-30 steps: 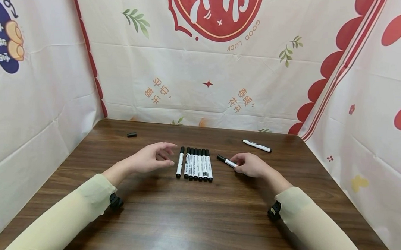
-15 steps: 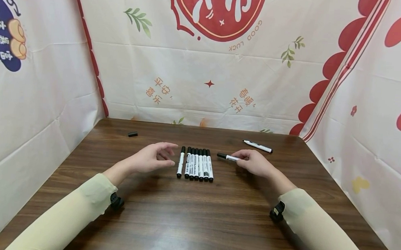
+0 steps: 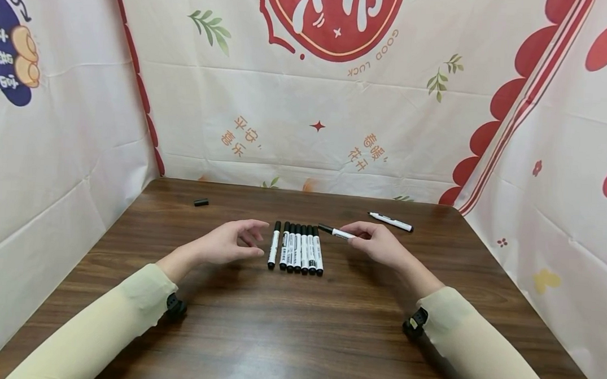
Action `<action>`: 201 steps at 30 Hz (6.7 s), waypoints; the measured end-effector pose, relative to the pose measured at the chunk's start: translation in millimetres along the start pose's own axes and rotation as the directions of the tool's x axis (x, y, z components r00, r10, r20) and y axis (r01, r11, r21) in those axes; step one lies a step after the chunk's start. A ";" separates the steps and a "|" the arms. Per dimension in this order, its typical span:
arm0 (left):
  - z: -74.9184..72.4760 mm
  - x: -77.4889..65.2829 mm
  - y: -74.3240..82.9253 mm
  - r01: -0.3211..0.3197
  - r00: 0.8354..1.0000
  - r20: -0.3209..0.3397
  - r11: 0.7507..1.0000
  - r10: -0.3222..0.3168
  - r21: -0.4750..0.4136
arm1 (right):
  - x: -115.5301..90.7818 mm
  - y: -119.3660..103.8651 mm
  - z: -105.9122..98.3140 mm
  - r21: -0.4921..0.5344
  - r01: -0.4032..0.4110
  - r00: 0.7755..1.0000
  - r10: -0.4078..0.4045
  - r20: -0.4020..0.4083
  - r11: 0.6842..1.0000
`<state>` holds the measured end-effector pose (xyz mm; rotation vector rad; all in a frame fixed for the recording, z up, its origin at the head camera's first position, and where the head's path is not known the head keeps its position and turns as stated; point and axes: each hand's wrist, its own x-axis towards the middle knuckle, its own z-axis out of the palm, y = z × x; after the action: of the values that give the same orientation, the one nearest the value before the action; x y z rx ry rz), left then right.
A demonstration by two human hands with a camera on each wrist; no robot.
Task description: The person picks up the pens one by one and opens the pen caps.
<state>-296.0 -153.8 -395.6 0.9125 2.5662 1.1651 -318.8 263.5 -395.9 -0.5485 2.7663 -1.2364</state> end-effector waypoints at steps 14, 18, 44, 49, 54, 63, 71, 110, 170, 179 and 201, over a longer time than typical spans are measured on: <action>9.3 6.5 12.2 -0.027 0.999 0.019 0.998 0.029 -0.062 | -4.9 -34.2 17.9 0.112 0.064 0.994 -0.073 0.083 0.992; 11.9 7.9 16.2 -0.043 0.998 0.035 0.996 0.045 -0.075 | -5.2 -39.0 22.7 0.136 0.099 0.987 -0.114 0.109 0.986; 33.0 21.8 37.7 -0.120 0.992 0.021 0.988 0.123 -0.101 | -13.6 -68.0 37.2 0.214 0.164 0.965 -0.202 0.170 0.963; 34.5 22.3 39.3 -0.152 0.988 -0.019 0.986 0.151 -0.075 | -12.7 -68.7 37.7 0.210 0.173 0.964 -0.209 0.162 0.962; 35.9 21.0 39.8 -0.191 0.980 -0.072 0.980 0.186 -0.064 | -13.7 -71.1 37.2 0.209 0.154 0.966 -0.191 0.172 0.966; 38.0 20.3 42.3 -0.274 0.944 -0.203 0.961 0.260 -0.043 | -14.4 -69.4 36.8 0.279 0.165 0.970 -0.206 0.125 0.946; 37.5 20.8 40.8 -0.287 0.933 -0.249 0.955 0.261 -0.075 | -15.1 -63.7 36.7 0.339 0.162 0.981 -0.189 0.048 0.927; 37.4 25.2 49.3 -0.364 0.908 -0.310 0.896 0.280 -0.256 | -10.0 -66.8 41.7 0.141 0.476 0.879 -0.462 -0.120 0.868; 41.5 29.5 47.8 -0.319 0.891 -0.398 0.924 0.218 -0.208 | -11.2 -73.5 42.5 0.044 0.443 0.889 -0.433 -0.146 0.895; 37.3 37.0 36.3 -0.587 0.627 -0.474 0.775 0.619 0.235 | -7.5 -81.9 40.9 0.282 0.192 0.981 -0.187 -0.046 0.940; 35.2 30.2 51.3 -0.372 0.822 -0.471 0.928 0.321 -0.016 | -11.0 -78.0 37.8 0.137 0.372 0.926 -0.356 -0.128 0.918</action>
<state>-282.6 -88.0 -379.3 1.2462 2.7171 1.8036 -278.0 192.5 -365.4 -1.0519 2.6899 -1.5801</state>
